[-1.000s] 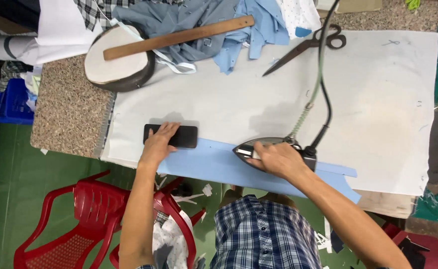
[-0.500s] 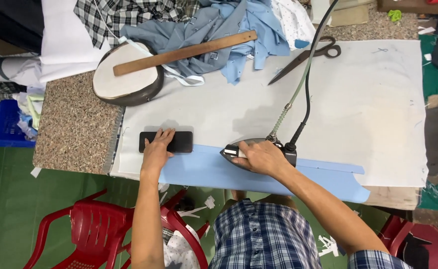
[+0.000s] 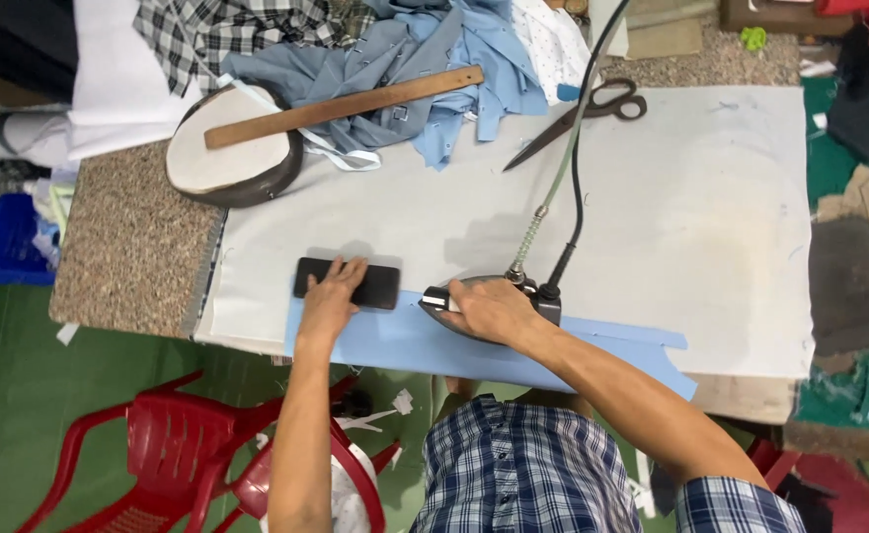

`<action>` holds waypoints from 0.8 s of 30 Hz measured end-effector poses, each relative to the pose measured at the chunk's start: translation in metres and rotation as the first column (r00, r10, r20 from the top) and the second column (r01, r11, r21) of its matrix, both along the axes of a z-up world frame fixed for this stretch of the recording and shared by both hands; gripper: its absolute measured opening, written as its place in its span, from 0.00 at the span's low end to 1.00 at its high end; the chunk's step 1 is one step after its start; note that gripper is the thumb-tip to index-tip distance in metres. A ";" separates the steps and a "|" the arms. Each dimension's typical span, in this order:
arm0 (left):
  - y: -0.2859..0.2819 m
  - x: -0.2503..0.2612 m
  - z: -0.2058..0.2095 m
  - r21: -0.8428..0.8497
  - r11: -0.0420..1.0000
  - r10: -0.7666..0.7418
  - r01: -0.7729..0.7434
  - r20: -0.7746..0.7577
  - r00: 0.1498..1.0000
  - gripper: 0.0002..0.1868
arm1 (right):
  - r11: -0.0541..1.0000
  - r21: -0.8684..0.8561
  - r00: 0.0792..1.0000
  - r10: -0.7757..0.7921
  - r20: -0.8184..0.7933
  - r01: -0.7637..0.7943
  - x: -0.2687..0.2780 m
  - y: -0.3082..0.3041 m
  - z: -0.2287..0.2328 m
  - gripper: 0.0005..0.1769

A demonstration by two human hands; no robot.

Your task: The person irons a folded light blue fabric piece on a white worktable, then unfolds it and irons the full surface. They use shears to cut the fabric along a curved edge, separate the pieces, and iron the remaining piece again.

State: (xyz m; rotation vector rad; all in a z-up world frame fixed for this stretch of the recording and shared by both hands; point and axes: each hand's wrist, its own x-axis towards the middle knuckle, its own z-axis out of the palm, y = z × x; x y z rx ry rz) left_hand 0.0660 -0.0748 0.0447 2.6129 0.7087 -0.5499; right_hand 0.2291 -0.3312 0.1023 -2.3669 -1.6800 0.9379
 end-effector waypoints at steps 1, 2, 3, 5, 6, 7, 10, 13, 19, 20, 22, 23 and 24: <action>-0.014 0.004 -0.005 0.009 1.000 -0.018 0.018 0.002 1.000 0.47 | 1.000 0.010 1.000 -0.005 0.026 0.005 0.003 -0.009 0.002 0.26; -0.029 0.009 -0.011 0.017 0.999 -0.036 0.036 0.003 0.999 0.47 | 1.000 0.020 0.999 -0.011 0.052 0.010 0.007 -0.019 0.003 0.24; -0.045 0.015 -0.008 0.021 1.000 -0.014 0.014 0.001 1.000 0.47 | 1.000 0.024 0.999 0.011 0.050 -0.012 0.012 -0.031 0.007 0.24; -0.079 0.031 -0.004 0.013 0.997 -0.079 0.079 -0.028 0.997 0.48 | 0.999 -0.022 0.998 0.043 0.037 -0.042 0.027 -0.058 0.013 0.25; -0.098 0.038 0.001 0.016 0.998 -0.062 0.062 -0.030 0.998 0.48 | 0.998 -0.018 0.998 0.060 0.035 -0.059 0.035 -0.072 0.011 0.25; -0.118 0.047 0.005 0.004 0.997 -0.072 0.073 -0.036 0.997 0.47 | 0.998 -0.037 0.998 0.061 0.029 -0.060 0.045 -0.089 0.009 0.25; -0.178 0.071 0.012 -0.013 0.996 -0.090 0.089 -0.064 0.994 0.47 | 0.996 -0.063 0.997 0.070 0.022 -0.068 0.073 -0.140 0.012 0.25; -0.234 0.097 0.012 -0.005 0.990 -0.144 0.144 -0.104 0.984 0.46 | 0.996 -0.079 0.999 0.051 0.020 -0.049 0.103 -0.194 0.012 0.25; -0.342 0.145 0.011 0.027 0.955 -0.293 0.296 -0.076 0.953 0.44 | 0.986 -0.114 0.993 -0.114 0.035 0.118 0.151 -0.303 0.013 0.25; -0.359 0.151 0.012 0.026 0.947 -0.317 0.320 -0.072 0.946 0.44 | 0.979 -0.123 0.987 -0.156 0.040 0.160 0.157 -0.320 0.015 0.24; -0.394 0.168 0.004 0.000 0.934 -0.358 0.358 -0.039 0.933 0.44 | 0.955 -0.134 0.964 -0.262 0.042 0.265 0.173 -0.350 0.018 0.24; -0.410 0.174 0.000 -0.027 0.928 -0.372 0.372 -0.011 0.928 0.44 | 0.929 -0.147 0.940 -0.339 0.040 0.341 0.179 -0.364 0.020 0.24; -0.427 0.184 -0.001 -0.024 0.921 -0.390 0.390 -0.010 0.921 0.44 | 0.922 -0.144 0.933 -0.357 0.041 0.359 0.189 -0.380 0.013 0.24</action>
